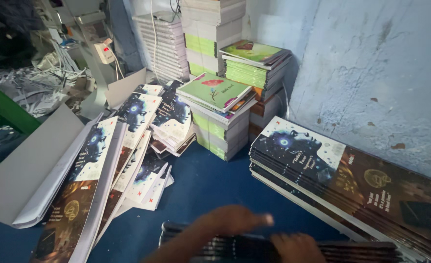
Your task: The person picks up loose notebooks from a pile on the floor and places them into a neat stack. The person repeatedly gathers notebooks and adds them to the growing stack.
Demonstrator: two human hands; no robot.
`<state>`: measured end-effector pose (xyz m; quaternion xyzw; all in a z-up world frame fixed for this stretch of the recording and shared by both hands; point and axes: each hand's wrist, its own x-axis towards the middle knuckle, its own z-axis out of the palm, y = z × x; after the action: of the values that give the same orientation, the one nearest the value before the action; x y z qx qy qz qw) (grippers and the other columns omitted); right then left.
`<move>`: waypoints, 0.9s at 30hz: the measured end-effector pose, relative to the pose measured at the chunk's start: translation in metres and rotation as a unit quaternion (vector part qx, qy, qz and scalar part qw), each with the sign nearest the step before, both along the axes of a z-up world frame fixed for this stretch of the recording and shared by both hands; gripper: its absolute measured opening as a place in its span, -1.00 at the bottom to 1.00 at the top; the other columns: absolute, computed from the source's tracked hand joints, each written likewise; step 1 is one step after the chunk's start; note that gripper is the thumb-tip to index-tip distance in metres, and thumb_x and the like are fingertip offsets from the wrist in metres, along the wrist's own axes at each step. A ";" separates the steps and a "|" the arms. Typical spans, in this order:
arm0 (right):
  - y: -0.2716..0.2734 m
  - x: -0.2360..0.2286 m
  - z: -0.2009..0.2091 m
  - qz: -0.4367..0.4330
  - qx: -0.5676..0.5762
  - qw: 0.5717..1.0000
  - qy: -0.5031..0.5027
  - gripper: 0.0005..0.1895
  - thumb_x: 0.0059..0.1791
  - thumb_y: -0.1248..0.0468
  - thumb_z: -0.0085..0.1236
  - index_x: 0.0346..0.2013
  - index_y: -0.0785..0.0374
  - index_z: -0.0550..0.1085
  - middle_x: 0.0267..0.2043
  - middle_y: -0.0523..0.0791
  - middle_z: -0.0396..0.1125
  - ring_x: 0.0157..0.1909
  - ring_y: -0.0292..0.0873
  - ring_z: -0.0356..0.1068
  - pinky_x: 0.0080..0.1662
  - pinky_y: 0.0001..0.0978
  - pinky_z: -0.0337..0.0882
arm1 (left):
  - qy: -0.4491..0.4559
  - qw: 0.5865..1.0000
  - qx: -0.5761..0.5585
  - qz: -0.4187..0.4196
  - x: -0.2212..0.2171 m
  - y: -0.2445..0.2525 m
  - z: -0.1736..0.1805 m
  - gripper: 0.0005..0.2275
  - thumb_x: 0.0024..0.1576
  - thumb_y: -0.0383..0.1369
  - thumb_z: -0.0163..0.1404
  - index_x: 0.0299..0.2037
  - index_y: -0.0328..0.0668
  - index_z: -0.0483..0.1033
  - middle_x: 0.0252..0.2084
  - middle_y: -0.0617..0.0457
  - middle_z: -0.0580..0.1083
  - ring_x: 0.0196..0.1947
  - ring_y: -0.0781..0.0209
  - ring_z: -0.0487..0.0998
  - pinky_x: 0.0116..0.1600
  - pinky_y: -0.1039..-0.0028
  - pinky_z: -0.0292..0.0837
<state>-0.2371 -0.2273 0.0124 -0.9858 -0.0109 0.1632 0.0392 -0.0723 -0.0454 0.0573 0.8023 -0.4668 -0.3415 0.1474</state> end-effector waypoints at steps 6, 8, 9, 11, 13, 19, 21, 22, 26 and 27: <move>-0.019 -0.022 -0.005 0.172 -0.058 0.950 -0.253 -0.71 0.01 0.05 0.02 -0.12 0.16 0.48 -0.30 -0.13 0.45 -0.25 -0.10 0.54 -0.29 -0.20 0.49 | 0.036 0.996 0.079 -0.037 0.035 -0.027 -0.039 0.02 0.05 0.51 -0.46 0.10 -0.47 0.52 0.20 -0.49 0.39 0.23 -0.35 0.40 0.28 -0.09 0.27; -0.020 -0.024 0.006 0.243 -0.084 0.901 -0.349 -0.73 -0.04 0.08 0.06 -0.19 0.17 0.51 -0.37 -0.15 0.45 -0.30 -0.12 0.54 -0.31 -0.20 0.49 | 0.106 0.989 0.085 -0.051 0.027 -0.038 -0.062 0.00 0.03 0.50 -0.49 0.29 -0.31 0.41 0.35 -0.46 0.24 0.36 -0.36 0.23 0.34 -0.13 0.15; -0.022 -0.025 0.014 0.276 -0.105 0.878 -0.376 -0.74 -0.05 0.08 0.07 -0.21 0.17 0.50 -0.38 -0.15 0.44 -0.31 -0.13 0.53 -0.26 -0.18 0.49 | 0.139 0.984 0.086 -0.065 0.020 -0.044 -0.075 -0.01 0.01 0.49 -0.50 0.36 -0.18 0.36 0.39 -0.44 0.18 0.39 -0.37 0.16 0.35 -0.16 0.10; -0.025 -0.031 0.032 0.322 -0.111 0.843 -0.416 -0.80 -0.03 0.10 0.08 -0.24 0.13 0.49 -0.36 -0.18 0.44 -0.27 -0.17 0.53 -0.11 -0.15 0.46 | 0.240 0.965 0.090 -0.050 0.018 -0.051 -0.093 -0.05 0.00 0.47 -0.48 0.44 -0.04 0.28 0.36 -0.37 0.20 0.36 -0.34 0.18 0.33 -0.15 0.12; -0.021 -0.037 0.051 0.352 -0.079 0.821 -0.443 -0.92 0.02 0.16 0.08 -0.24 0.04 0.47 -0.30 -0.24 0.44 -0.14 -0.22 0.52 0.09 -0.14 0.40 | 0.374 0.922 0.096 0.011 0.018 -0.053 -0.108 -0.10 0.02 0.45 -0.40 0.43 0.00 0.23 0.24 -0.28 0.35 0.24 -0.28 0.37 0.27 -0.09 0.26; 0.001 -0.042 0.102 0.354 -0.052 0.859 -0.367 -0.82 -0.01 0.29 0.07 -0.14 -0.01 0.50 -0.17 -0.31 0.45 0.02 -0.30 0.47 0.35 0.35 0.06 | 0.587 0.785 -0.022 0.198 0.003 -0.029 -0.115 -0.41 0.24 0.28 -0.08 0.07 -0.11 0.51 -0.21 0.04 0.57 -0.31 0.20 0.59 -0.17 0.34 0.53; 0.003 -0.036 0.117 0.390 -0.047 0.832 -0.391 -0.80 0.02 0.23 0.05 -0.06 0.02 0.49 -0.04 -0.26 0.42 0.17 -0.24 0.40 0.36 0.35 0.02 | 0.631 0.734 -0.139 0.209 -0.007 -0.018 -0.102 -0.51 0.34 0.11 -0.04 0.17 -0.15 0.51 -0.13 0.03 0.60 -0.25 0.23 0.59 -0.12 0.42 0.53; 0.004 -0.033 0.122 0.410 -0.042 0.818 -0.402 -0.77 0.04 0.20 0.04 -0.01 0.03 0.48 0.03 -0.23 0.40 0.25 -0.21 0.37 0.36 0.35 0.01 | 0.644 0.712 -0.186 0.210 -0.014 -0.010 -0.094 -0.52 0.36 0.08 -0.04 0.19 -0.18 0.51 -0.13 0.01 0.60 -0.25 0.23 0.58 -0.13 0.43 0.51; -0.003 -0.025 0.137 0.366 -0.031 0.842 -0.395 -0.76 0.07 0.13 -0.03 0.01 -0.03 0.47 0.24 -0.05 0.23 0.39 0.03 0.16 0.32 0.46 -0.10 | 0.678 0.607 -0.362 0.203 -0.038 0.006 -0.065 -0.54 0.45 -0.02 -0.08 0.27 -0.30 0.50 -0.13 -0.04 0.59 -0.26 0.25 0.57 -0.16 0.47 0.46; -0.007 -0.020 0.140 0.346 -0.039 0.842 -0.413 -0.75 0.03 0.16 -0.04 -0.01 -0.09 0.48 0.32 -0.01 0.19 0.42 0.07 0.11 0.32 0.44 -0.11 | 0.693 0.585 -0.343 0.245 -0.037 0.001 -0.059 -0.51 0.36 0.00 -0.12 0.23 -0.28 0.49 -0.12 -0.07 0.61 -0.23 0.19 0.62 -0.11 0.42 0.53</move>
<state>-0.2571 -0.2343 0.1521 -0.8949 -0.3596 -0.2558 -0.0663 -0.1096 -0.0448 -0.0015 0.2970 -0.0911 -0.5596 0.7684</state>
